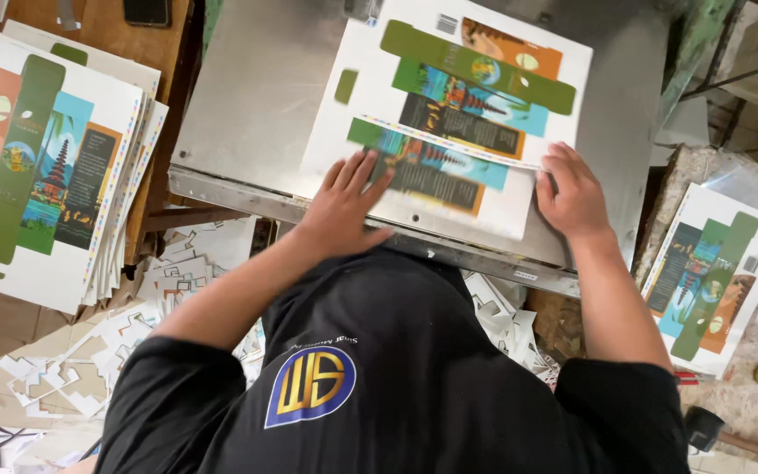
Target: The person operates a manual paper cutting machine to trim printed sheets. They place a sheet on the machine's platform, pull down the lever to cut, and then remove the trimmed sheet. This process is repeated for multiple sheets, which are stacked on a nearby table.
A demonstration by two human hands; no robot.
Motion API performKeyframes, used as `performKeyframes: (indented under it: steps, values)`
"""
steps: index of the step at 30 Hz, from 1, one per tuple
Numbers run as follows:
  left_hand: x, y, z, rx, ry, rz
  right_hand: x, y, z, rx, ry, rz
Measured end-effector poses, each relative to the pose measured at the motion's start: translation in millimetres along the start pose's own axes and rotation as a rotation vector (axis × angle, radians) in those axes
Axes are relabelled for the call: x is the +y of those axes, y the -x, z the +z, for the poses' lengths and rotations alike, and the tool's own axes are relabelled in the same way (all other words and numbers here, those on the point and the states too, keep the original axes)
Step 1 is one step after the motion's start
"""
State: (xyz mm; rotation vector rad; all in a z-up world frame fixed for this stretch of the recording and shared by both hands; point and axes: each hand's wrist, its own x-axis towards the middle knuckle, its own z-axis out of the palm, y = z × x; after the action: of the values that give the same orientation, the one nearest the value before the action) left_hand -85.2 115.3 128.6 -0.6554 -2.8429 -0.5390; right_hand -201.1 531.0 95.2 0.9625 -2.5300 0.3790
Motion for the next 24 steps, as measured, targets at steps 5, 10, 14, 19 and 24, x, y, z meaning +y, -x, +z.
performKeyframes:
  steps: [5,10,14,19,24]
  values:
    - [-38.9,89.9,-26.5,0.256,-0.175,-0.046,22.0,-62.9,15.4,-0.139,-0.039,-0.002]
    - [-82.1,122.2,-132.2,0.267,-0.372,-0.323,14.8,-121.9,-52.7,-0.434,-0.176,0.432]
    - [-143.9,169.8,-148.0,0.57,-0.698,-0.444,6.2,-86.3,-88.8,0.096,-0.047,0.168]
    - [-182.5,235.0,-106.0,0.566,-0.933,-0.763,49.9,66.3,-86.1,0.134,0.231,0.421]
    - [-185.1,252.6,-76.6,0.152,-0.139,-1.469,49.6,256.7,-108.7,-0.941,0.549,1.636]
